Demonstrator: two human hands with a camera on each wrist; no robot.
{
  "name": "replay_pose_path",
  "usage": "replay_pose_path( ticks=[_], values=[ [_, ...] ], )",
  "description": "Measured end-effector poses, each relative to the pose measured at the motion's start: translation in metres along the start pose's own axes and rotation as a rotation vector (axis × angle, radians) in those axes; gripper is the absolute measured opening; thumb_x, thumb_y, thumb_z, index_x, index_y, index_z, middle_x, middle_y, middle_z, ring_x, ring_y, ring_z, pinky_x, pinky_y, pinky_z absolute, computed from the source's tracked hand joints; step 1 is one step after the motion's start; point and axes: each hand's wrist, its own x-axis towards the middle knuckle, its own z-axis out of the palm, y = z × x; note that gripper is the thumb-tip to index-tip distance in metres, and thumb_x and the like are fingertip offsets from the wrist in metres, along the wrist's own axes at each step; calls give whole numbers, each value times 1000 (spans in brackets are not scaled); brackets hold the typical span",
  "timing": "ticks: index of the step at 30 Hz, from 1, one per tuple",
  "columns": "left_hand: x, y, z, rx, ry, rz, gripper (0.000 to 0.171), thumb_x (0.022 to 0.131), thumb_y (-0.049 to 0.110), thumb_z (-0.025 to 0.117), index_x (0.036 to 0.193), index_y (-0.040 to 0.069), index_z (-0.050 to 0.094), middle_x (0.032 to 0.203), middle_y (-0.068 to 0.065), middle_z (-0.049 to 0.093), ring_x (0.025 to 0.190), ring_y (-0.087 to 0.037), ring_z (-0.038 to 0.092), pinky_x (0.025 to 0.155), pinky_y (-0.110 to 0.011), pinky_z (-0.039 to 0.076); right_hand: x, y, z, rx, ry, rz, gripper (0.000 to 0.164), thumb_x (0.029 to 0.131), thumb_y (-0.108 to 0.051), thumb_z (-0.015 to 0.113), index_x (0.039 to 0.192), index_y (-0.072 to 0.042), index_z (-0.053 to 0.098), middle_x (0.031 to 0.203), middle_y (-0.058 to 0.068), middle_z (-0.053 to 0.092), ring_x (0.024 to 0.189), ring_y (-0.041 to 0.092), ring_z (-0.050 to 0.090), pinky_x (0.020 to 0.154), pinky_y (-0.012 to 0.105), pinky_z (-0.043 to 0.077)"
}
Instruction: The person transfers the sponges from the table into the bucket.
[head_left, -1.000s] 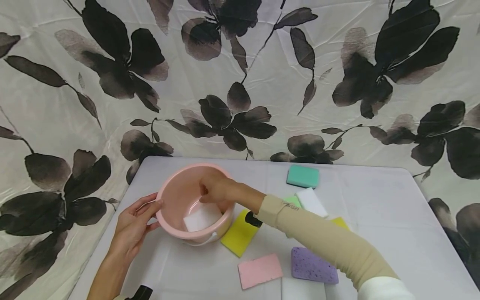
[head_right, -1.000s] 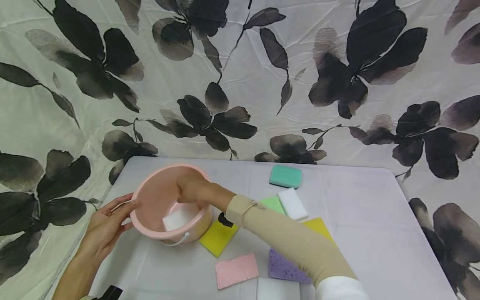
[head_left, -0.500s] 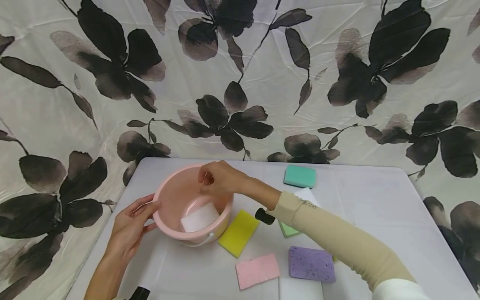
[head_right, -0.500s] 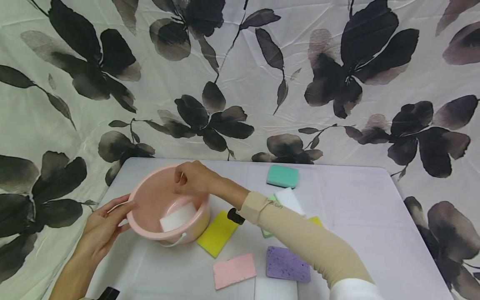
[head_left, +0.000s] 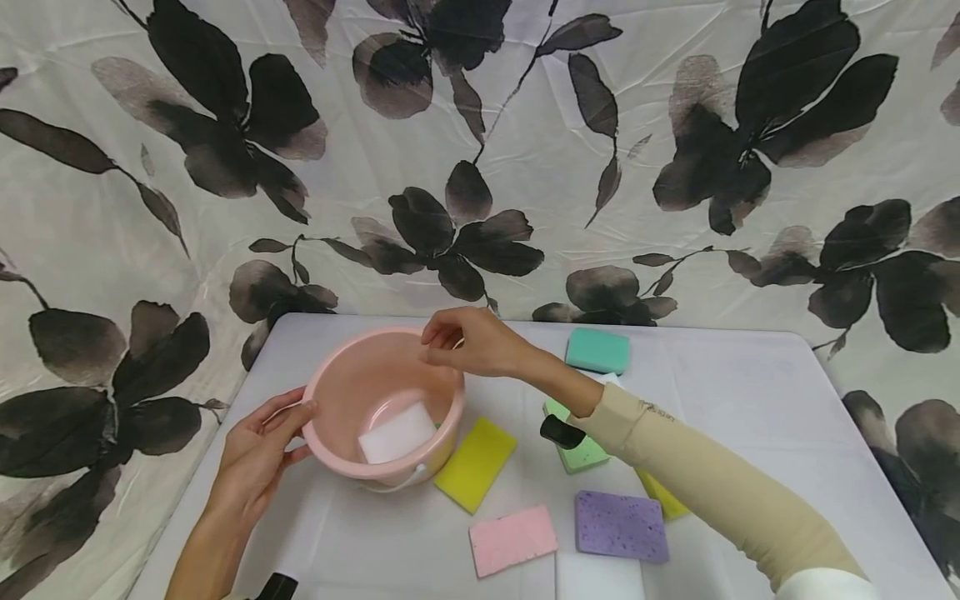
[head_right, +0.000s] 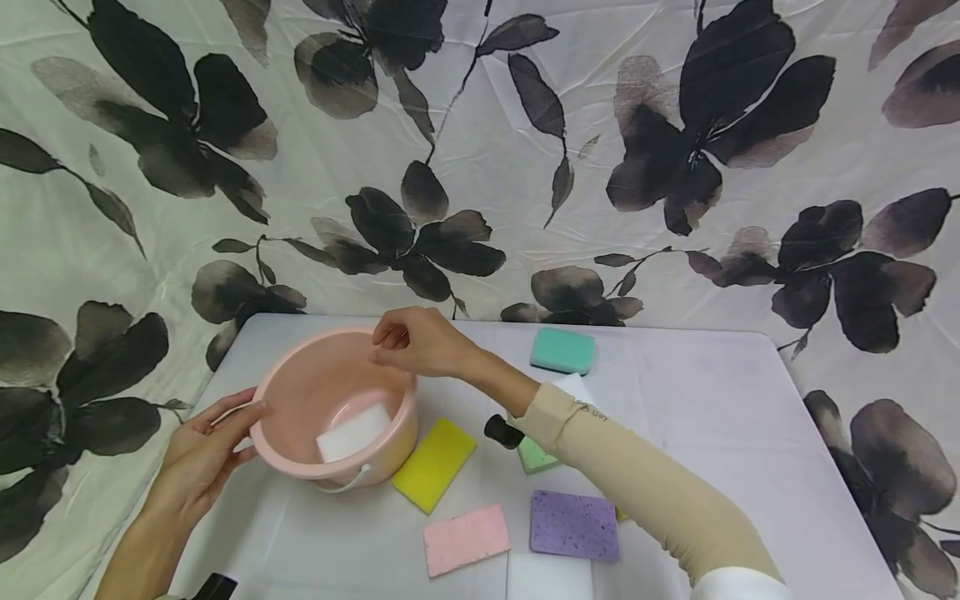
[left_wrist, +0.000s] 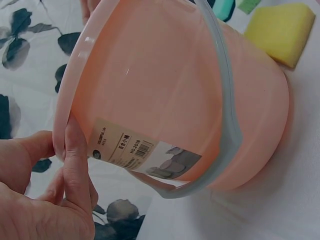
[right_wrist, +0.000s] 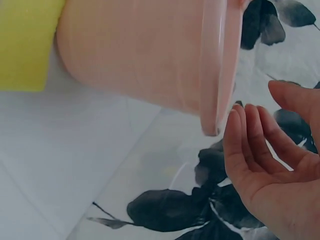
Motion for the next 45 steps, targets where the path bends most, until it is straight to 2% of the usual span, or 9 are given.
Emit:
replay_pose_path(
  ticks=[10,17,21,24,32,41,45],
  values=[
    [-2,-1,0,-8,-5,4,67,74,37,79,131,12,52,100,7,68,79,-7,62,68,-25,57,-15,21,-8,70,46,52,11,91,-13,64,100,-8,65,90,2,62,83,15,58,78,25,54],
    [-2,0,0,-12,-13,7,67,75,37,78,131,12,52,101,7,68,80,-7,62,69,-25,57,-26,40,-7,130,3,77,14,94,-5,56,105,0,63,97,11,63,85,21,62,75,25,55],
    [-2,1,0,-15,-15,5,65,76,37,78,130,12,52,100,7,68,79,-7,62,68,-25,57,-32,52,-1,176,-27,82,15,94,-1,53,106,2,61,98,9,63,90,27,62,77,24,55],
    [-2,2,0,-12,-16,3,65,76,37,78,130,12,52,100,7,68,79,-7,62,68,-25,57,-36,59,3,188,-36,78,14,93,-1,55,106,2,61,97,8,63,91,27,61,80,26,54],
    [-1,0,0,-36,-22,3,63,76,34,79,129,12,53,98,7,69,78,-7,63,67,-25,57,-43,77,17,179,-71,115,18,90,-5,63,107,-1,62,98,6,63,89,19,59,85,29,53],
    [-1,2,1,-41,-19,-5,64,76,34,79,130,12,53,99,7,68,79,-7,64,68,-26,57,-46,94,34,211,-142,132,25,86,-6,69,108,1,61,102,11,63,89,21,59,85,30,54],
    [-2,2,1,-47,-19,-2,63,76,33,79,130,12,52,100,7,68,80,-7,64,69,-26,57,-48,96,39,229,-160,155,29,84,-4,70,109,4,59,104,17,62,93,27,58,87,35,53]
  ],
)
